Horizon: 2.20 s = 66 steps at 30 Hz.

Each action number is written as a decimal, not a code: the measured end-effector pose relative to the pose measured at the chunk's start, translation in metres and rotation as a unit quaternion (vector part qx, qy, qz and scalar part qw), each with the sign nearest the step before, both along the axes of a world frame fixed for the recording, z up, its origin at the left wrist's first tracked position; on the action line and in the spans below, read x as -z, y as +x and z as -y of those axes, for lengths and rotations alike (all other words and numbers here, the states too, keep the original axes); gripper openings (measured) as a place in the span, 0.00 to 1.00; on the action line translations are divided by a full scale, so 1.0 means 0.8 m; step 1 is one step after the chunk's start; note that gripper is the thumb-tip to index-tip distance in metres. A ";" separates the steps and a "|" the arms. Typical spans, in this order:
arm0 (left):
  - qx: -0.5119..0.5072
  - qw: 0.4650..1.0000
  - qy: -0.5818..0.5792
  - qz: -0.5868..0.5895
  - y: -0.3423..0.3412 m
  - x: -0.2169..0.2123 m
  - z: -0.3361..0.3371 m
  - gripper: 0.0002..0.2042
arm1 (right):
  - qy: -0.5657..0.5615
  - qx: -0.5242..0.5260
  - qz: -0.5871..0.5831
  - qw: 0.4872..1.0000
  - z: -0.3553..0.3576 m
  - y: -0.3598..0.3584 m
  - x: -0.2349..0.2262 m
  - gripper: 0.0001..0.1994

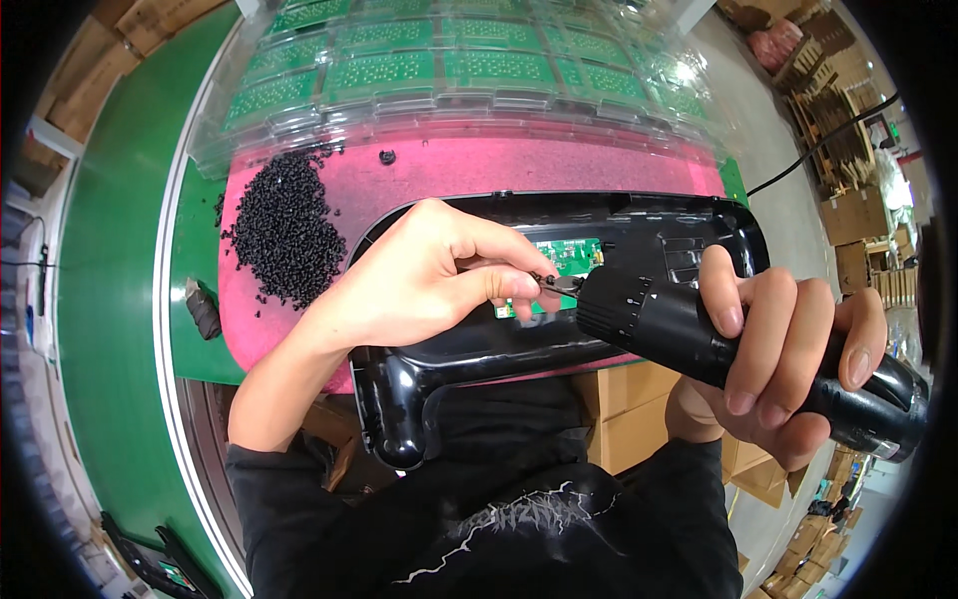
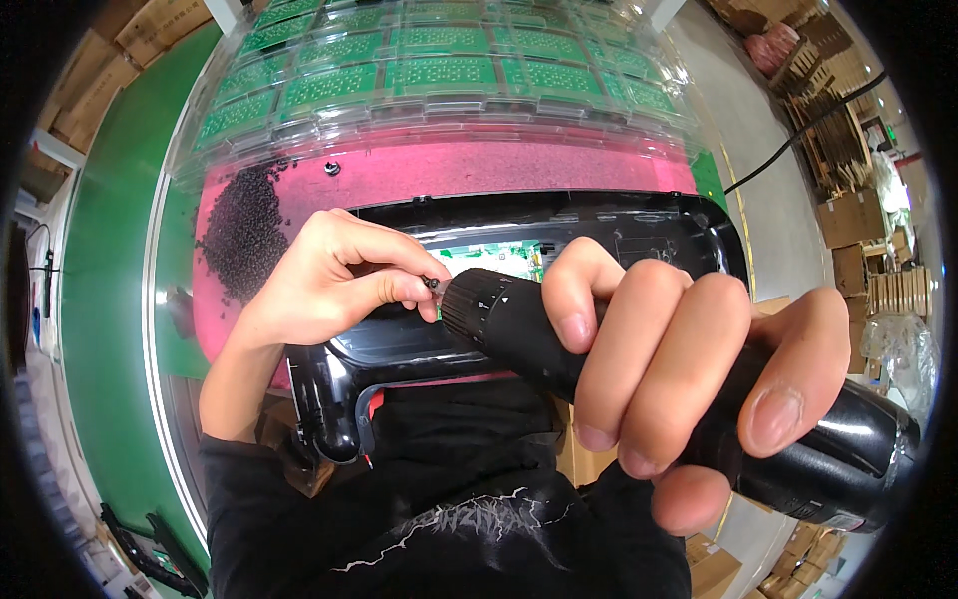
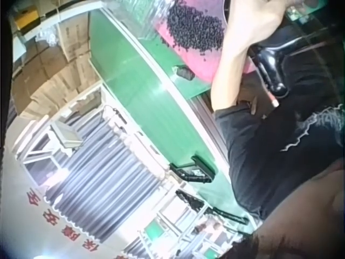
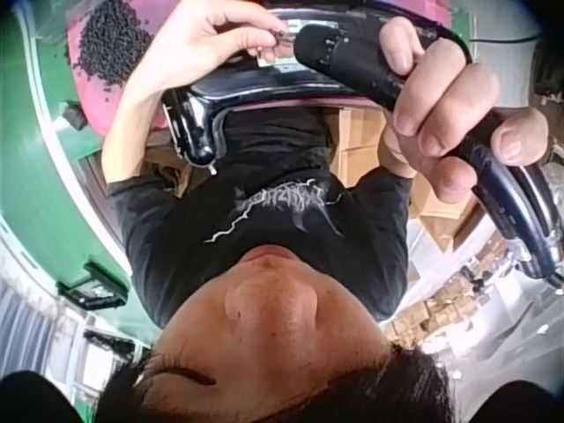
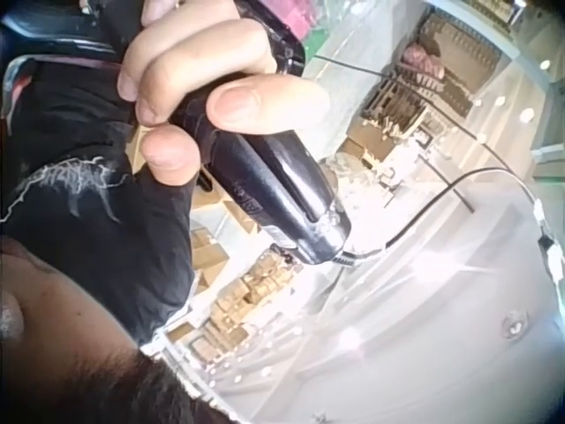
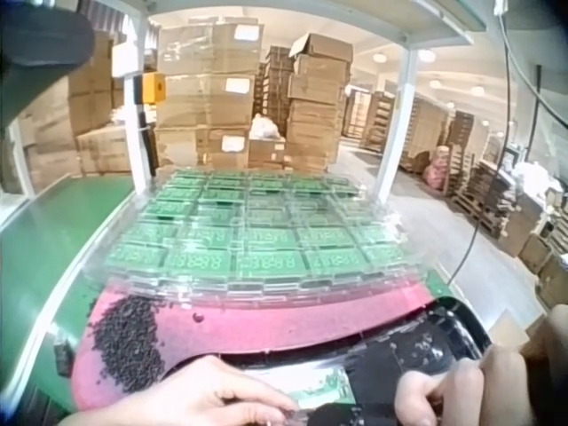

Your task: Assembling a circuit board into a plastic housing using an electric screwdriver.

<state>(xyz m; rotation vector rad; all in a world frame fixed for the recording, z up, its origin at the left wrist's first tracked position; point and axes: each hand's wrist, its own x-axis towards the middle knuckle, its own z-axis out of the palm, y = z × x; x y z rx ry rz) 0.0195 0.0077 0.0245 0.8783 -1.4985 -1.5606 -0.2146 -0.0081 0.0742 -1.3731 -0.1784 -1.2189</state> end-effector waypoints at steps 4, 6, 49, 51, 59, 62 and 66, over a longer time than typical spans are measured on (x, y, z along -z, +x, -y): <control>0.010 0.994 -0.104 0.038 0.000 0.008 0.002 0.07 | 0.011 0.015 0.016 1.000 -0.003 0.003 0.002 0.18; 0.010 0.985 -0.163 0.051 -0.003 0.010 0.004 0.05 | 0.018 0.014 0.009 1.000 -0.003 0.003 0.001 0.18; -0.010 0.897 -0.221 0.382 -0.005 0.021 -0.002 0.07 | 0.060 0.184 -0.206 0.959 0.065 0.004 0.045 0.12; -0.023 0.902 -0.232 0.362 -0.005 0.024 -0.003 0.07 | 0.058 0.139 -0.131 0.980 0.050 0.003 0.038 0.13; -0.025 0.924 -0.324 0.200 -0.006 0.026 0.005 0.08 | 0.026 0.012 0.004 1.000 0.029 0.007 0.006 0.13; -0.042 0.924 -0.322 0.202 -0.006 0.026 0.005 0.09 | 0.028 0.005 -0.002 1.000 0.028 0.008 0.002 0.14; -0.079 0.902 -0.378 0.192 -0.005 0.023 0.005 0.10 | -0.005 -0.010 -0.014 1.000 0.036 0.014 0.000 0.15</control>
